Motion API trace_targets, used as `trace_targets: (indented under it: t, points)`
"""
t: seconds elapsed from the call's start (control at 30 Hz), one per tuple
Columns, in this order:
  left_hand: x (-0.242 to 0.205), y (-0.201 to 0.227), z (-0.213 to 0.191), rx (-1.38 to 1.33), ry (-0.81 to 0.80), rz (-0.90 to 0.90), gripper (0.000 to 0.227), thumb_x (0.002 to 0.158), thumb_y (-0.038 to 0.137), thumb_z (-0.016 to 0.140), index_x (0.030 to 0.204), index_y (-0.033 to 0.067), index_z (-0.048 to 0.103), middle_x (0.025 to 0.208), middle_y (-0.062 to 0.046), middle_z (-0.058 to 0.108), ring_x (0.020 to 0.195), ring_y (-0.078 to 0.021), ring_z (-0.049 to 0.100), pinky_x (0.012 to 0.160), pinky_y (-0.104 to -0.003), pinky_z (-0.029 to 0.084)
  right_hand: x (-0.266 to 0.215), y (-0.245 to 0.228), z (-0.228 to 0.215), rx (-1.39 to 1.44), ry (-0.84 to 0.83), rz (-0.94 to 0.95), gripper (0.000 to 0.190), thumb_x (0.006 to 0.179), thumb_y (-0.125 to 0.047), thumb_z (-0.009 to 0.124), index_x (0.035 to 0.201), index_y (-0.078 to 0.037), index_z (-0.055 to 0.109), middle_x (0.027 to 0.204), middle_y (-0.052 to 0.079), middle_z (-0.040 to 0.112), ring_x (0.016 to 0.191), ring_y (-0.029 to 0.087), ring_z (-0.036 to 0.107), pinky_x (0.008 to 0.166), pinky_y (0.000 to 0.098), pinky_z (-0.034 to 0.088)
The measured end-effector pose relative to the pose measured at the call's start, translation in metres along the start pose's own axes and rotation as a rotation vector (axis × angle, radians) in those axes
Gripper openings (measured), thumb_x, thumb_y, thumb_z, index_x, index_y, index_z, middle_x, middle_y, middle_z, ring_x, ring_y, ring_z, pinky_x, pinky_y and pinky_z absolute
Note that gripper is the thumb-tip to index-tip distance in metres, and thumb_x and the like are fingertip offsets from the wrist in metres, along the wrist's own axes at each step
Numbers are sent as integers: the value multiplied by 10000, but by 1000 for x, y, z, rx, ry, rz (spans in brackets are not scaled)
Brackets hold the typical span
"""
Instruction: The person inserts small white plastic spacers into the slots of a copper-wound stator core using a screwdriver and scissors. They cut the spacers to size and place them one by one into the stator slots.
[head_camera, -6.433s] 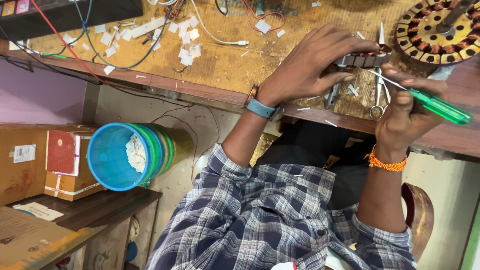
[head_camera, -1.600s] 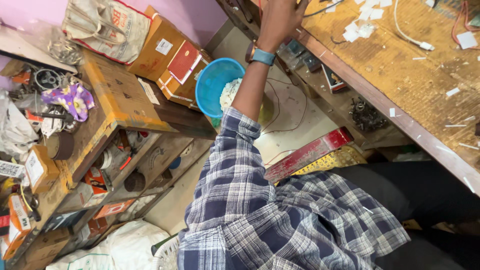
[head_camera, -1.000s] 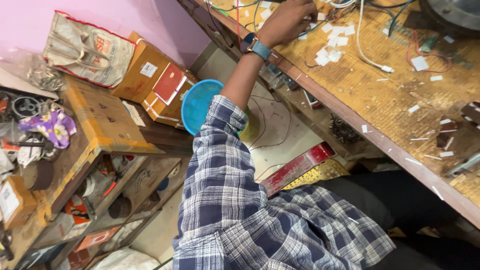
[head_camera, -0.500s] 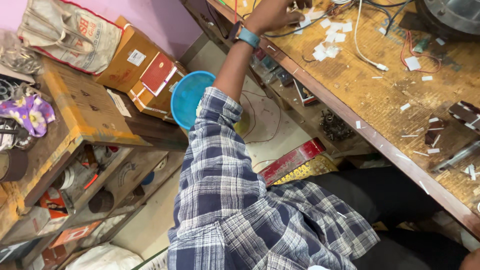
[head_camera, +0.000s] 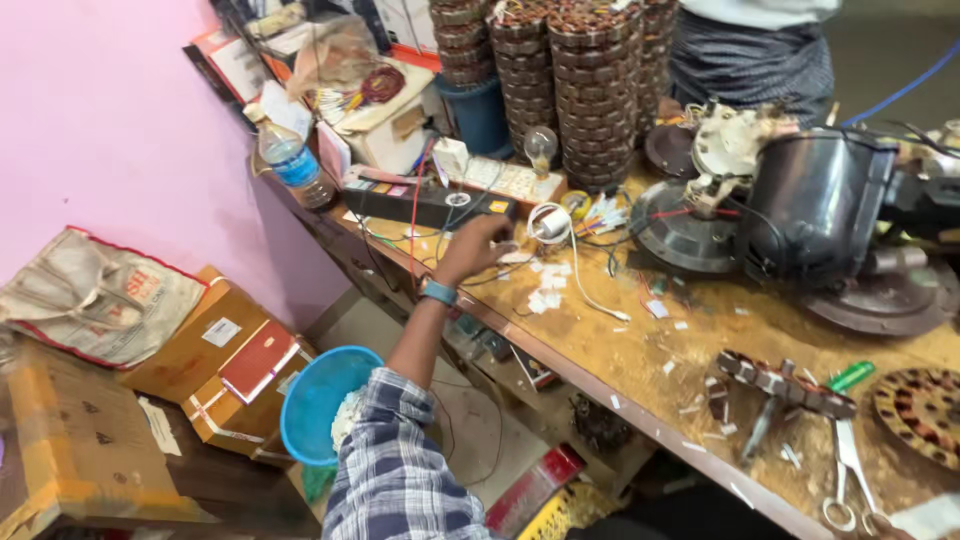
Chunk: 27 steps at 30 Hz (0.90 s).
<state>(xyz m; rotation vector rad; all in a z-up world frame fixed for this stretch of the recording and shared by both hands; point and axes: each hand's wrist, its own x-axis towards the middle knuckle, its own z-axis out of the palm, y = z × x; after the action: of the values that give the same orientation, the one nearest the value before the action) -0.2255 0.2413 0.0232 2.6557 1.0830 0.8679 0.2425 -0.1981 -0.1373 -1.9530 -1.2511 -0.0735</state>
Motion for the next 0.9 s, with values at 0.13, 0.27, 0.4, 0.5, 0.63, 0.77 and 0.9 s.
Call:
trace_targets:
  t: [0.13,0.27,0.4,0.5,0.63,0.77,0.9]
  points:
    - [-4,29,-4,-119,153,58,311,814,186,807,1089,97,691,970,-97,685,899,-297,671,767,-416,553,-54,33,-30,-31,-115,23,380,1082,-333,551,1201,-18,727,904,199,733,922,286,747,919,366,573]
    - [2,63,-22,1,306,209,213,826,105,804,1007,111,692,921,-62,688,895,-322,678,728,-426,545,-65,43,-33,-13,-75,-18,394,1075,-353,539,1182,-29,734,874,198,733,900,285,752,902,358,575]
    - [2,81,-22,-60,456,144,139,927,34,735,1015,34,627,981,-126,644,885,-335,678,744,-436,543,-68,42,-31,27,7,14,386,1146,-368,540,1223,-40,730,897,196,720,937,294,731,927,377,563]
    - [2,77,-16,-154,435,215,118,933,-22,667,1039,5,623,993,-150,632,898,-348,676,746,-432,545,-68,47,-35,52,-111,142,441,1048,-369,563,1209,-7,756,768,196,714,722,310,732,713,403,581]
    - [-3,75,-16,-315,346,159,135,930,-80,595,1018,6,650,937,-121,612,762,-262,687,650,-381,555,-69,35,-19,-1,131,-74,447,1175,-406,575,1123,2,751,845,171,722,860,273,742,900,334,584]
    - [9,87,-14,-326,515,288,190,887,-113,675,1036,4,680,869,-94,568,715,-188,607,594,-343,486,-71,32,-21,-86,95,-11,454,1174,-384,577,1074,26,746,783,170,709,796,273,742,876,338,595]
    - [27,120,-6,-467,656,349,242,880,-136,670,1030,49,712,852,-46,566,707,-135,564,572,-289,451,-68,22,-32,-66,6,79,410,1076,-317,604,1053,62,758,647,200,687,630,301,731,740,381,594]
